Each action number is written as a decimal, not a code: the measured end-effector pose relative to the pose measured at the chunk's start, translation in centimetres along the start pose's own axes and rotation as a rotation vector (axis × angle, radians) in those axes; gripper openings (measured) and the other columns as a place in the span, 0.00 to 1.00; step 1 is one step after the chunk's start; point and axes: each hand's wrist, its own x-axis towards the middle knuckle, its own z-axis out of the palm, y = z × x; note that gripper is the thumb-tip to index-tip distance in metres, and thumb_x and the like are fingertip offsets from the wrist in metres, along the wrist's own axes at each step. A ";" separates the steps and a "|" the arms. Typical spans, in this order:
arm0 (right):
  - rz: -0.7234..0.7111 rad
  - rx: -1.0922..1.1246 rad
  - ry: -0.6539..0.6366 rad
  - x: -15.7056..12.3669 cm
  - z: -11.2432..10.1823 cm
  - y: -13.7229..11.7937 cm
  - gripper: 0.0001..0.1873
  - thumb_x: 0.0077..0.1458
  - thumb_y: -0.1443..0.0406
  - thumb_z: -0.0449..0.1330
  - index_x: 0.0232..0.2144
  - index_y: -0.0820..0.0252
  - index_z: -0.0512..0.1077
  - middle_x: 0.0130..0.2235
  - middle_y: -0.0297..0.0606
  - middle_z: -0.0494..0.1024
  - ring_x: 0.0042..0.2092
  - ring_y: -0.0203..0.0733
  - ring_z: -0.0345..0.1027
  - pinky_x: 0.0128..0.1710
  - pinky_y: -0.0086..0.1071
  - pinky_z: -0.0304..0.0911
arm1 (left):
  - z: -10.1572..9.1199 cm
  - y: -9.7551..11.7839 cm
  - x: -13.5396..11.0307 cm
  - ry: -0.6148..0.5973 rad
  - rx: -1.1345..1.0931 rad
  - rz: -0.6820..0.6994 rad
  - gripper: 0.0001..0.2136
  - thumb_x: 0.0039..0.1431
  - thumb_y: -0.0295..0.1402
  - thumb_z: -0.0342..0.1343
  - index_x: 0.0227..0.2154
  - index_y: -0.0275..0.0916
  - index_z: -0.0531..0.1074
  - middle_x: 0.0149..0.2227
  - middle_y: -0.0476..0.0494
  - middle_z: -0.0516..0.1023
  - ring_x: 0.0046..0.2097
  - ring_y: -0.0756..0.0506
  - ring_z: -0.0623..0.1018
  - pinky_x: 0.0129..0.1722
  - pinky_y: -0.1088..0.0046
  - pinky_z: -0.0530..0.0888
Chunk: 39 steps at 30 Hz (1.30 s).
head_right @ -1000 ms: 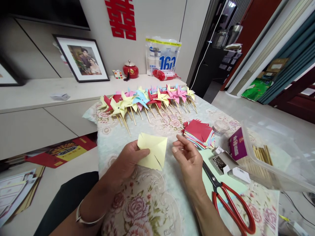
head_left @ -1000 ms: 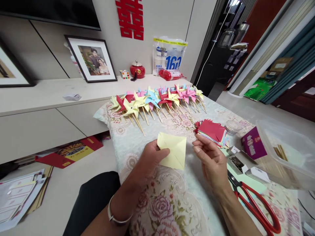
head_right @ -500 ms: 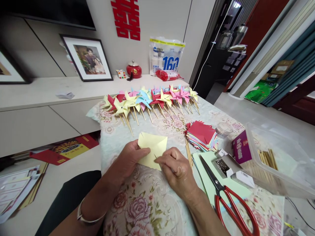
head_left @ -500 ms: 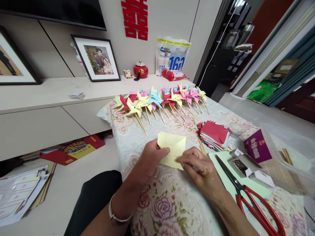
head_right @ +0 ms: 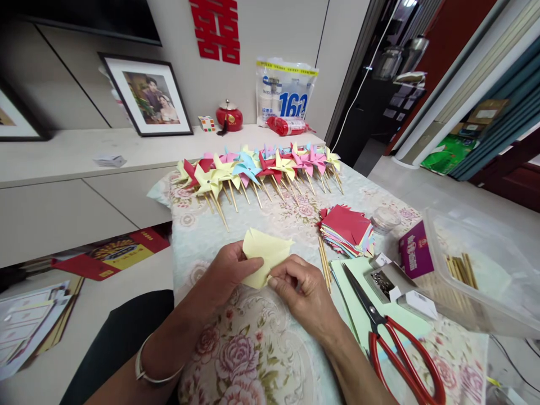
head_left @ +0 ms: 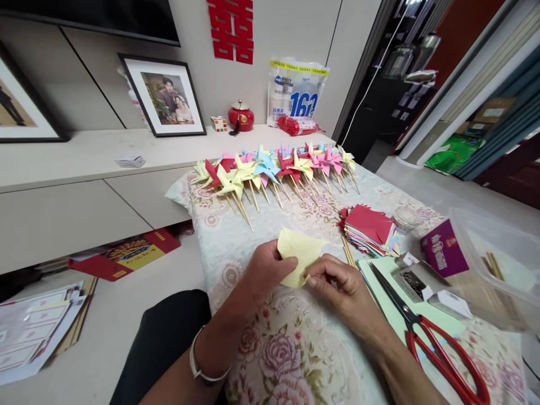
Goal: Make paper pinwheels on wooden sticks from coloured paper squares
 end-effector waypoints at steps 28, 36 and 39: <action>0.279 0.060 0.146 0.1 0.9 0.1 0.13 0.52 0.58 0.62 0.22 0.58 0.67 0.21 0.27 0.61 0.25 0.34 0.53 0.24 0.28 0.49 | 0.8 -0.7 -0.2 -0.063 -0.005 -0.062 0.12 0.41 0.30 0.62 0.33 0.35 0.75 0.27 0.48 0.78 0.29 0.47 0.75 0.30 0.71 0.71; 0.279 0.076 0.158 0.2 1.0 0.1 0.14 0.52 0.57 0.62 0.21 0.59 0.67 0.21 0.28 0.63 0.25 0.34 0.52 0.24 0.28 0.49 | 0.7 -1.0 0.1 -0.097 0.004 -0.070 0.12 0.40 0.30 0.62 0.32 0.35 0.75 0.27 0.49 0.77 0.30 0.46 0.75 0.32 0.70 0.72; 0.286 0.092 0.150 0.2 1.0 0.1 0.15 0.51 0.57 0.63 0.22 0.59 0.68 0.21 0.27 0.62 0.25 0.33 0.51 0.24 0.28 0.48 | 0.7 -1.1 0.1 -0.094 0.001 -0.067 0.11 0.40 0.29 0.62 0.31 0.35 0.75 0.26 0.49 0.76 0.29 0.46 0.75 0.31 0.70 0.71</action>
